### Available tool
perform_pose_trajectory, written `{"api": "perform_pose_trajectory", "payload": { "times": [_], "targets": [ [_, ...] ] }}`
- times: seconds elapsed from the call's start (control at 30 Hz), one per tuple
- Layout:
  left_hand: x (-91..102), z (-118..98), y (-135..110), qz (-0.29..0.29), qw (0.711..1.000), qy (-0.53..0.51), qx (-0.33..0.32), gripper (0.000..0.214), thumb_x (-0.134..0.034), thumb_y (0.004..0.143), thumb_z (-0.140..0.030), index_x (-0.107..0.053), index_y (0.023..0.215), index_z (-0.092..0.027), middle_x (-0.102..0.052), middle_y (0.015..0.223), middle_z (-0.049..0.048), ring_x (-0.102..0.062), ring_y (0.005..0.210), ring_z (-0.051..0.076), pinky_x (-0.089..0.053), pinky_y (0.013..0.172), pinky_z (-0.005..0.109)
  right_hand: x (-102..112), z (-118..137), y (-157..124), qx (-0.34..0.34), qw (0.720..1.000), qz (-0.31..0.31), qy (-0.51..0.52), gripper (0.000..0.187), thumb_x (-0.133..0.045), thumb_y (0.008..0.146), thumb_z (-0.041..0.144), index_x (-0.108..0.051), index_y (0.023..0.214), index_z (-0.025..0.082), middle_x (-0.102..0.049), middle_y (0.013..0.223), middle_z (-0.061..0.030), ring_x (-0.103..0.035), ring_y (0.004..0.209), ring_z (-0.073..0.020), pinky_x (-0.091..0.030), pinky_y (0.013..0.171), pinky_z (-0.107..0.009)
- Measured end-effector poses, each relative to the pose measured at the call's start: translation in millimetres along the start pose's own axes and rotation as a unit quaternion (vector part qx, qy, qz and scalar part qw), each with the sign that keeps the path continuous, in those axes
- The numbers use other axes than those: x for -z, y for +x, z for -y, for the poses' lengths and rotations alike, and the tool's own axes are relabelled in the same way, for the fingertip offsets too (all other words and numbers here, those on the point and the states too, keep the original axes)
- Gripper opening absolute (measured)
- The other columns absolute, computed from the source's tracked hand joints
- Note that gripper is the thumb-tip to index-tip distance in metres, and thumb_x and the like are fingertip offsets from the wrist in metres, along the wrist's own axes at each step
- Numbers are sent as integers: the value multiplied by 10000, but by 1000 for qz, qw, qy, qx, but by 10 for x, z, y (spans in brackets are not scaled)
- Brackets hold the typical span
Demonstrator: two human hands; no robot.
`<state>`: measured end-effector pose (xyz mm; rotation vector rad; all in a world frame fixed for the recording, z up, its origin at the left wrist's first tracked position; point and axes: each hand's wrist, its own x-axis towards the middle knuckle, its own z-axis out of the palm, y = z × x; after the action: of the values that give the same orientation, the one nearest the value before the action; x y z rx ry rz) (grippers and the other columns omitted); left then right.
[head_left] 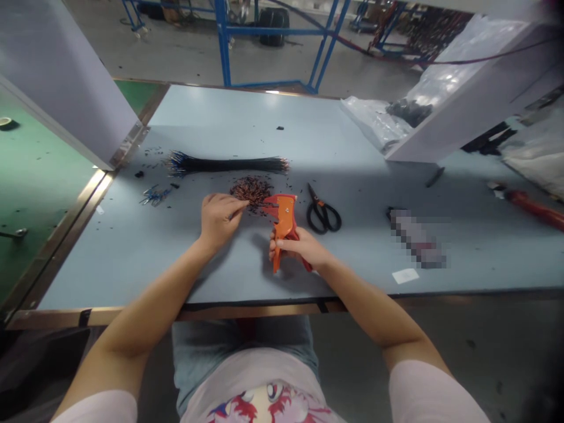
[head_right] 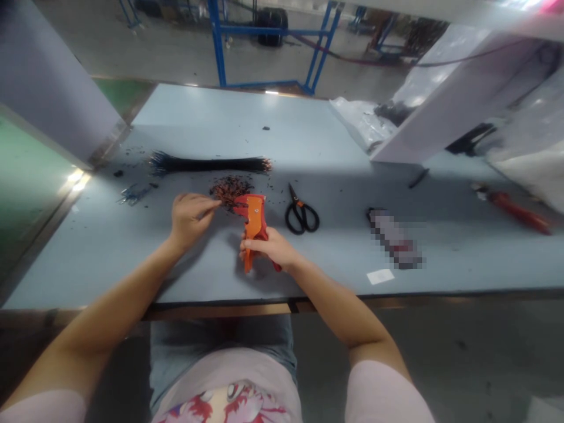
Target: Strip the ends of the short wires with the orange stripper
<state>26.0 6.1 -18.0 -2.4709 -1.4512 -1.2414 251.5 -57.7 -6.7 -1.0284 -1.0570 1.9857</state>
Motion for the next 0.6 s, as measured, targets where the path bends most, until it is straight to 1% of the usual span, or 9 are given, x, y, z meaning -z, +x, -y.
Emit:
{"api": "perform_pose_trajectory", "payload": {
  "times": [0.13, 0.27, 0.6],
  "targets": [
    [-7, -6, -1, -1, 1000, 2, 4, 187, -559, 864, -245, -738, 901, -285, -746, 840, -5, -655, 850, 184, -400, 838, 374, -1, -7, 0, 5, 1000, 7, -11, 298, -739, 733, 307, -576, 933, 159, -644, 822, -32, -674, 714, -199, -564, 643, -358],
    [-6, -15, -2, -1, 1000, -2, 5, 187, -554, 875, -258, -736, 903, -284, -746, 844, -4, -655, 850, 185, -401, 840, 378, 18, -21, 10, 3, 1000, 8, -19, 282, -717, 759, 350, -573, 917, 166, -647, 811, -34, -674, 711, -195, -564, 649, -353],
    [-11, -15, -8, 15, 1000, -4, 8, 198, -549, 871, -256, -740, 908, -288, -747, 849, -3, -653, 850, 187, -400, 839, 378, 14, -28, 12, 3, 999, -13, -38, 287, -704, 771, 392, -560, 889, 174, -648, 773, -31, -673, 679, -200, -565, 616, -364]
  ]
}}
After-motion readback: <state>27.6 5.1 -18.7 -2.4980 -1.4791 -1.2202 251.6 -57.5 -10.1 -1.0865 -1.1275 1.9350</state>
